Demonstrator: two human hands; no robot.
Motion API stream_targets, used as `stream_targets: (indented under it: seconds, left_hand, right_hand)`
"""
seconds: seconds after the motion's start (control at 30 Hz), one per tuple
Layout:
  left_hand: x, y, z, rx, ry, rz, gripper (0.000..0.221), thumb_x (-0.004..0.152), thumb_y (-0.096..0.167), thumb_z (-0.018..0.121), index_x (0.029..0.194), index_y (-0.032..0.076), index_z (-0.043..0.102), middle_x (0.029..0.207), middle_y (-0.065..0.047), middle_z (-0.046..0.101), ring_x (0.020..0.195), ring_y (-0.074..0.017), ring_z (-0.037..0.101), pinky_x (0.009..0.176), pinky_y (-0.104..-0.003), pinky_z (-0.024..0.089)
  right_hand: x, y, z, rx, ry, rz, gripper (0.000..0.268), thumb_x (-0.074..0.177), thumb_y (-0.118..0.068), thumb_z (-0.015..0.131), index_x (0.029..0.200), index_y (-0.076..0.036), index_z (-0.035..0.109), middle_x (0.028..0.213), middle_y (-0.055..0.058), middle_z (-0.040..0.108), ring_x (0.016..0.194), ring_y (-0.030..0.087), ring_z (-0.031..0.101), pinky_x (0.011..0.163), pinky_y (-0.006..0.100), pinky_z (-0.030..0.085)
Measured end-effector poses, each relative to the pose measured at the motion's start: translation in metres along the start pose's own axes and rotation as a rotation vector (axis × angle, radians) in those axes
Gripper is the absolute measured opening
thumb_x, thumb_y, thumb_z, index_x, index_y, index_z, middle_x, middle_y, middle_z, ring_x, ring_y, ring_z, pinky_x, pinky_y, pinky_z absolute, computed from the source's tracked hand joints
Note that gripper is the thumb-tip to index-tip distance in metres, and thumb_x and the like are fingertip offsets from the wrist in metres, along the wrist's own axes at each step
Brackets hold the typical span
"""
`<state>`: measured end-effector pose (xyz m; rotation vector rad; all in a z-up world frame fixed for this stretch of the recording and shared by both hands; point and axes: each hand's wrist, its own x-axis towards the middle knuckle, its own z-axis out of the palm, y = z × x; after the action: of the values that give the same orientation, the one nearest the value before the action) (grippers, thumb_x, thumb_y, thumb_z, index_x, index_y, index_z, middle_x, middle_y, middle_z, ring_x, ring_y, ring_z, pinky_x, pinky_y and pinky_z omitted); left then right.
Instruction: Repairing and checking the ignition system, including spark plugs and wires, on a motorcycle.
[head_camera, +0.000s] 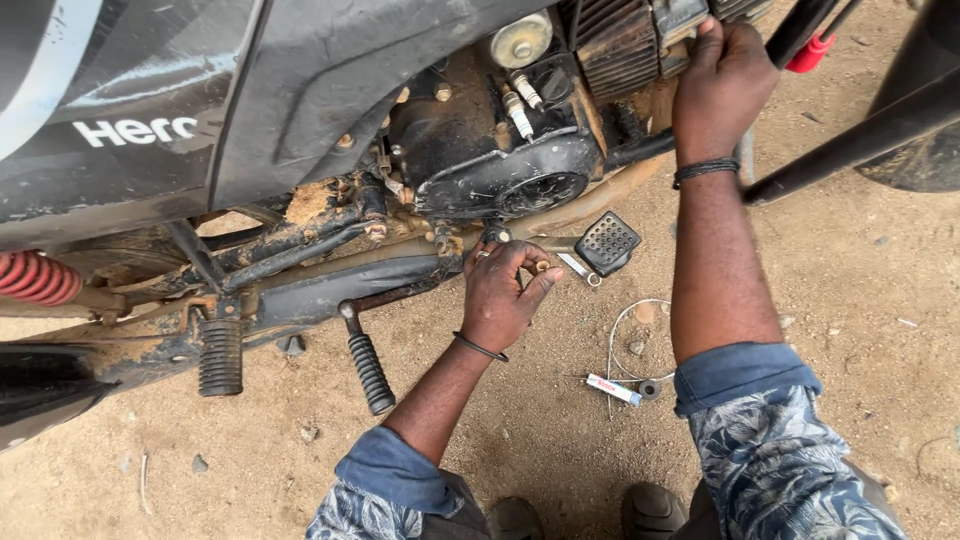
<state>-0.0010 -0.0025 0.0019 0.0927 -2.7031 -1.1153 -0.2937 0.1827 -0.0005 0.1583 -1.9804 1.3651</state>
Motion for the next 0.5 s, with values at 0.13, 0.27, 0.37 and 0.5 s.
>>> stream_targets:
  seconds: [0.13, 0.27, 0.37, 0.5]
  left_hand:
    - [0.001, -0.002, 0.003, -0.022, 0.018, 0.028, 0.028, 0.090, 0.041, 0.078, 0.101, 0.017, 0.067, 0.086, 0.004, 0.071, 0.091, -0.0147, 0.068, 0.112, -0.049, 0.033]
    - [0.000, -0.004, 0.002, 0.020, 0.030, 0.034, 0.029, 0.089, 0.042, 0.079, 0.099, 0.017, 0.068, 0.085, 0.003, 0.070, 0.093, -0.0158, 0.066, 0.109, -0.049, 0.033]
    - [0.000, -0.004, 0.002, 0.002, 0.026, 0.031, 0.029, 0.089, 0.043, 0.079, 0.099, 0.018, 0.068, 0.085, 0.003, 0.070, 0.093, -0.0155, 0.066, 0.107, -0.047, 0.035]
    - [-0.001, -0.007, 0.005, 0.005, 0.050, 0.063, 0.031, 0.088, 0.042, 0.080, 0.099, 0.017, 0.067, 0.086, 0.003, 0.069, 0.089, -0.0153, 0.067, 0.108, -0.049, 0.033]
  right_hand:
    - [-0.007, -0.002, -0.005, 0.037, 0.060, -0.140, 0.016, 0.108, -0.008, 0.076, 0.093, -0.005, 0.072, 0.076, 0.003, 0.074, 0.066, 0.007, 0.071, 0.055, 0.024, 0.056]
    - [-0.012, 0.001, -0.002, 0.222, 0.002, -0.085, 0.006, 0.105, 0.000, 0.075, 0.108, -0.001, 0.070, 0.078, 0.005, 0.072, 0.069, 0.008, 0.069, 0.061, 0.027, 0.055]
    - [-0.009, 0.002, -0.002, 0.308, -0.054, -0.013, 0.005, 0.104, 0.001, 0.072, 0.107, -0.002, 0.068, 0.083, 0.004, 0.074, 0.071, 0.007, 0.071, 0.062, 0.026, 0.060]
    - [-0.005, 0.008, -0.003, 0.148, -0.006, -0.176, 0.013, 0.107, -0.002, 0.077, 0.097, -0.002, 0.069, 0.082, 0.005, 0.074, 0.074, 0.010, 0.073, 0.065, 0.026, 0.061]
